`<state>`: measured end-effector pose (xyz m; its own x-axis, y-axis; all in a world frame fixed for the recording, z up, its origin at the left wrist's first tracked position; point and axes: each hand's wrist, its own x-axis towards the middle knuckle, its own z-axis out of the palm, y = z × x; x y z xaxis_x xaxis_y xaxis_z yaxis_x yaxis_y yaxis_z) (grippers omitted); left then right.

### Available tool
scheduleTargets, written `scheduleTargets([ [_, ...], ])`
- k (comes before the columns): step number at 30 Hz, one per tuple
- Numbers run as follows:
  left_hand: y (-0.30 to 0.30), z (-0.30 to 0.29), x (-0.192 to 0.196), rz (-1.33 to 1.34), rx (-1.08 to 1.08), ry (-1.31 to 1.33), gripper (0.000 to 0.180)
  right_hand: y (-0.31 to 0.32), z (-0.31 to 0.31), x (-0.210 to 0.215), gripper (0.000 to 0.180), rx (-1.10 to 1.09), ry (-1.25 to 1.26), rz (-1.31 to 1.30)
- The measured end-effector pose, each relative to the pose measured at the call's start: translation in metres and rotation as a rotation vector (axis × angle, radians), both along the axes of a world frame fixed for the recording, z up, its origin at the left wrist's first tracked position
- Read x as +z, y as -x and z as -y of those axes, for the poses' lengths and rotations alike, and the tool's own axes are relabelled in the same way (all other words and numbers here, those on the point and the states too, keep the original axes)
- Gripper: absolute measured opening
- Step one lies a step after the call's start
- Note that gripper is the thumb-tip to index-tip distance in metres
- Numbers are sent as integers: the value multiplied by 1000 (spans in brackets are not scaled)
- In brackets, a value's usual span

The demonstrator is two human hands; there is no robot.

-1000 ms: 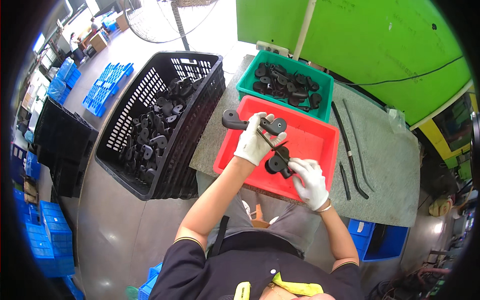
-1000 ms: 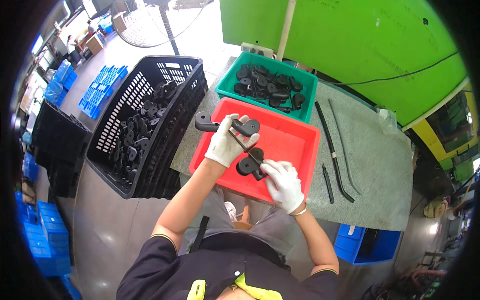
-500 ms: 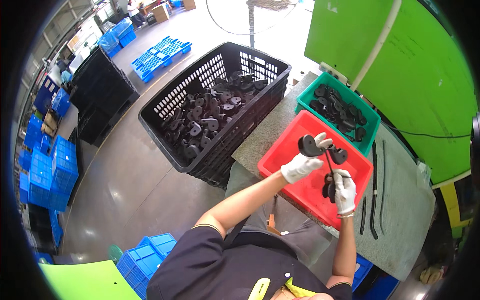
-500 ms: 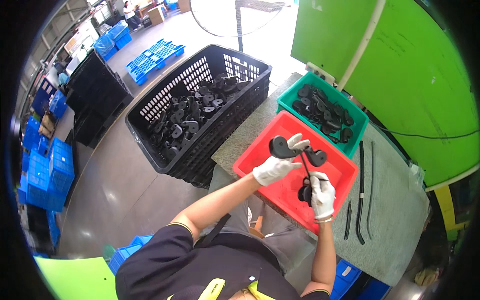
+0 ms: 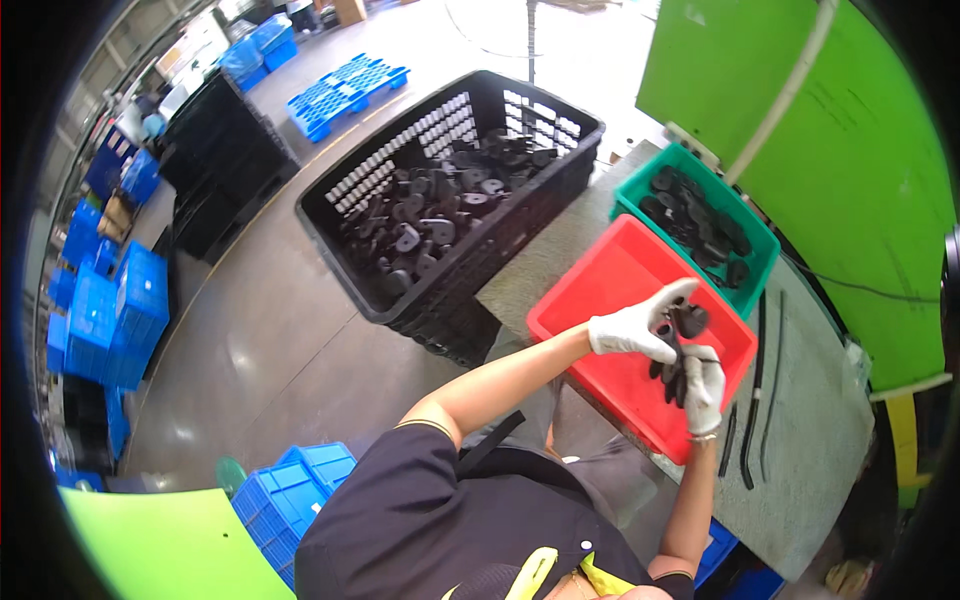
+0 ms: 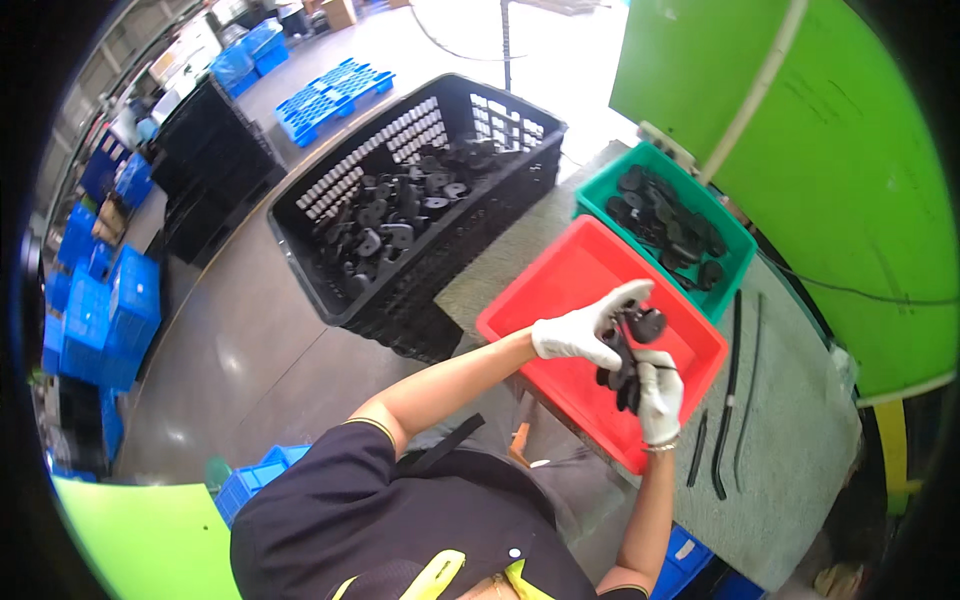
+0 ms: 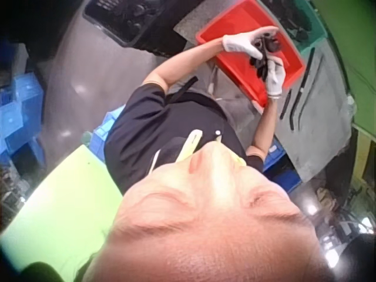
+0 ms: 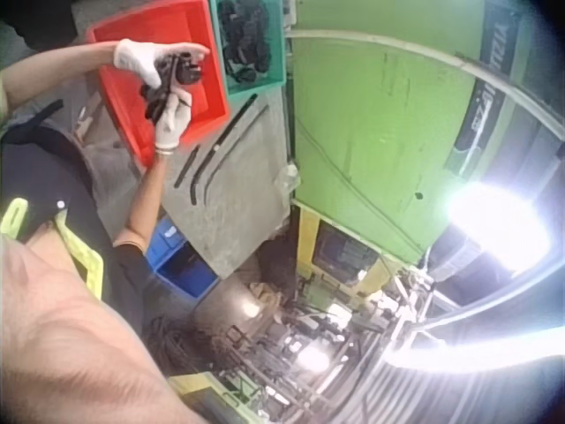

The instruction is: The person assembles small black plastic components by hand at an industrial workstation.

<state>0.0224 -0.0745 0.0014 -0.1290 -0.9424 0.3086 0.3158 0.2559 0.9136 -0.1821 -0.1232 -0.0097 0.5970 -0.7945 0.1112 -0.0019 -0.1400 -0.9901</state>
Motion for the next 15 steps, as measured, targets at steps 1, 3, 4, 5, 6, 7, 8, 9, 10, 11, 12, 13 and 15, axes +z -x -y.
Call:
scheduleTargets([
  [1, 3, 0, 2, -36, 34, -45, 99, -5, -4, 1, 15, 12, -80, 11],
  [3, 4, 2, 3, -83, 99, -23, 67, -13, -11, 2, 13, -2, -97, 3],
  [4, 1, 2, -2, -157, 88, -11, 56, -22, -14, 4, 12, -9, -37, -13],
  [5, 0, 2, -9, -138, 108, -17, 53, -26, -18, 9, 11, -23, -178, 14],
  [6, -1, 0, -6, -19, 158, -59, 50, -27, -20, 11, 10, -37, -320, 50],
  [7, -1, 1, -8, -3, 151, -121, 48, -27, -21, 5, 9, -74, -317, 55],
  [8, 0, 2, -9, -3, 114, -121, 48, -25, -18, -4, 9, -108, -314, 61],
  [9, -1, -1, -4, 130, 131, -233, 47, -20, -16, -10, 10, -119, -242, 9],
  [10, -3, -1, -1, 267, 147, -341, 46, -15, -14, -12, 9, -136, -216, -31],
  [11, -6, 1, -5, 663, 275, -264, 44, -10, -10, -19, 8, -158, -39, -159],
  [12, -8, 0, -7, 1054, 410, -175, 42, -8, -10, -17, 7, -167, 133, -291],
  [13, -9, -3, -1, 1144, 463, -139, 35, -7, -10, -15, 7, -179, 127, -294],
  [15, -19, -3, -4, 1317, 567, -223, 28, -8, -11, -5, 5, -313, 578, -487],
])
